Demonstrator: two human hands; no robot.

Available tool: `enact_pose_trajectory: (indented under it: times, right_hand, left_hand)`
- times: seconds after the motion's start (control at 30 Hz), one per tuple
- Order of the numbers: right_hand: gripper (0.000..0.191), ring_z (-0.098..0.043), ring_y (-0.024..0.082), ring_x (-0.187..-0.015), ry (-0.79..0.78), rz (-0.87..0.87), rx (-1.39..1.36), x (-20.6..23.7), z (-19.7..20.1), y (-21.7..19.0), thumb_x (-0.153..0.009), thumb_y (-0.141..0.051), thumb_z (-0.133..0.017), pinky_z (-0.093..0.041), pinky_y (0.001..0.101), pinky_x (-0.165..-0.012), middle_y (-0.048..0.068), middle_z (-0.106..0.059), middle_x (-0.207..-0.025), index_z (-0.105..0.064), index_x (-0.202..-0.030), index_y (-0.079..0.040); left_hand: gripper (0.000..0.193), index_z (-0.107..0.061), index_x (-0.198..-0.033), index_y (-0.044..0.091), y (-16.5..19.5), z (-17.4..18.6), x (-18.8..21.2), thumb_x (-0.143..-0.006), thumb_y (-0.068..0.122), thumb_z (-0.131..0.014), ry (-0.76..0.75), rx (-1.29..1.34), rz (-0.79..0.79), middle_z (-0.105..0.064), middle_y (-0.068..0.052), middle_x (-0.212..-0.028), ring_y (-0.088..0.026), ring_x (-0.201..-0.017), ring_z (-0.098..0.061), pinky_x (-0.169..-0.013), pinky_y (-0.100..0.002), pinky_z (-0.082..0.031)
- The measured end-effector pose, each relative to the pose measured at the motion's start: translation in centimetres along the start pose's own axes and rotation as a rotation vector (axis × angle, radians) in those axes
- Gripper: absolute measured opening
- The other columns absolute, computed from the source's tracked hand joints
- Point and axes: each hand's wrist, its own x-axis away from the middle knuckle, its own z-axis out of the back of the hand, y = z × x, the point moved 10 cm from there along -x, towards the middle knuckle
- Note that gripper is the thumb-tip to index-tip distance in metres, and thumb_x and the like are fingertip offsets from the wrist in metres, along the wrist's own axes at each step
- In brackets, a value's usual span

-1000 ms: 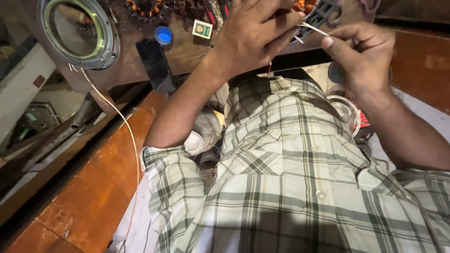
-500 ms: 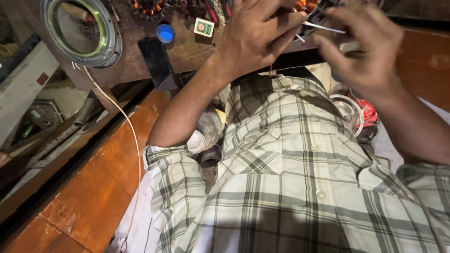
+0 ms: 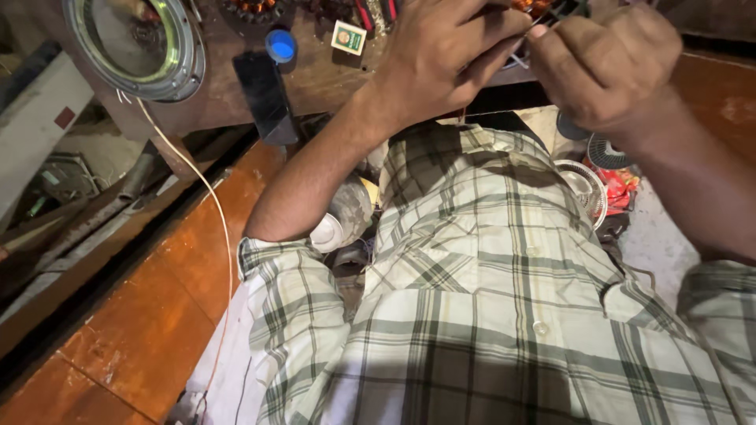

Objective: The person works on a circular electrical component with copper windings, using shears to cut wires and a small tool to strip insulation. They manipulate red and white wires, connecting them to the component while handling various tools on a cluttered workbench.

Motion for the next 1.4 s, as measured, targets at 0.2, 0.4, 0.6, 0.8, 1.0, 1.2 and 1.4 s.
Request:
enact_pose_trajectory:
  times: [0.2, 0.4, 0.6, 0.8, 1.0, 1.2, 1.4]
  right_hand:
    - [0.020, -0.064, 0.021, -0.081, -0.068, -0.320, -0.363, 1.8, -1.2, 1.5, -0.094, 0.006, -0.080, -0.049, 0.0326, -0.070, 0.010, -0.067, -0.101, -0.072, -0.112, 0.003]
    - [0.020, -0.065, 0.020, -0.079, -0.040, -0.387, -0.476, 2.0, -1.9, 2.1, -0.094, 0.012, -0.077, -0.051, 0.0314, -0.068, 0.013, -0.068, -0.102, -0.070, -0.112, 0.006]
    - [0.025, -0.067, 0.022, -0.084, 0.053, -0.421, -0.420, 3.4, -2.4, 1.5, -0.098, 0.014, -0.080, -0.054, 0.0325, -0.070, 0.014, -0.066, -0.106, -0.068, -0.118, 0.005]
    - [0.026, -0.063, 0.019, -0.075, 0.191, -0.587, -0.371, 5.0, -2.4, 1.6, -0.093, 0.006, -0.090, -0.049, 0.0319, -0.063, 0.013, -0.067, -0.094, -0.071, -0.110, 0.005]
    - [0.027, -0.065, 0.020, -0.084, 0.079, -0.541, -0.372, 3.9, -2.0, 1.3, -0.099, 0.009, -0.086, -0.050, 0.0308, -0.066, 0.015, -0.066, -0.102, -0.069, -0.119, 0.006]
    - [0.024, -0.067, 0.024, -0.087, 0.011, -0.448, -0.221, 3.1, -1.7, 1.0, -0.099, 0.005, -0.082, -0.053, 0.0341, -0.072, 0.013, -0.066, -0.103, -0.070, -0.119, 0.004]
    - [0.024, -0.065, 0.023, -0.082, -0.029, -0.486, -0.163, 3.9, -2.4, 1.3, -0.099, -0.002, -0.086, -0.051, 0.0347, -0.068, 0.011, -0.065, -0.096, -0.069, -0.115, 0.000]
  left_hand:
    - [0.023, -0.065, -0.119, 0.010, -0.3, 0.1, 0.1, -0.098, 0.009, -0.076, -0.027, 0.050, 0.023, -0.064, -0.005, -0.108, -0.027, -0.099, -0.065, -0.082, -0.043, -0.050]
    - [0.024, -0.065, -0.120, 0.009, -0.3, 0.1, 0.0, -0.098, 0.007, -0.075, -0.034, 0.034, -0.046, -0.064, -0.003, -0.106, -0.025, -0.095, -0.065, -0.079, -0.043, -0.049]
    - [0.029, -0.066, -0.123, 0.010, -0.3, -0.1, 0.3, -0.096, 0.011, -0.074, -0.037, -0.048, -0.088, -0.063, 0.000, -0.116, -0.021, -0.102, -0.064, -0.084, -0.039, -0.049]
    - [0.028, -0.068, -0.120, 0.013, -0.4, -0.3, 0.2, -0.096, 0.017, -0.081, -0.011, -0.152, -0.110, -0.062, 0.003, -0.125, -0.016, -0.115, -0.059, -0.096, -0.038, -0.041]
    - [0.034, -0.069, -0.122, 0.015, -0.5, -0.3, 0.5, -0.090, 0.018, -0.082, -0.005, -0.208, -0.117, -0.061, 0.002, -0.128, -0.017, -0.123, -0.056, -0.102, -0.041, -0.037]
    - [0.032, -0.070, -0.120, 0.014, -0.8, -0.3, 0.5, -0.090, 0.016, -0.082, 0.009, -0.190, -0.118, -0.062, 0.002, -0.129, -0.016, -0.123, -0.056, -0.105, -0.040, -0.037]
    - [0.033, -0.070, -0.123, 0.012, -0.6, -0.1, 0.2, -0.091, 0.015, -0.081, 0.022, -0.175, -0.121, -0.062, 0.001, -0.129, -0.017, -0.125, -0.056, -0.107, -0.039, -0.037]
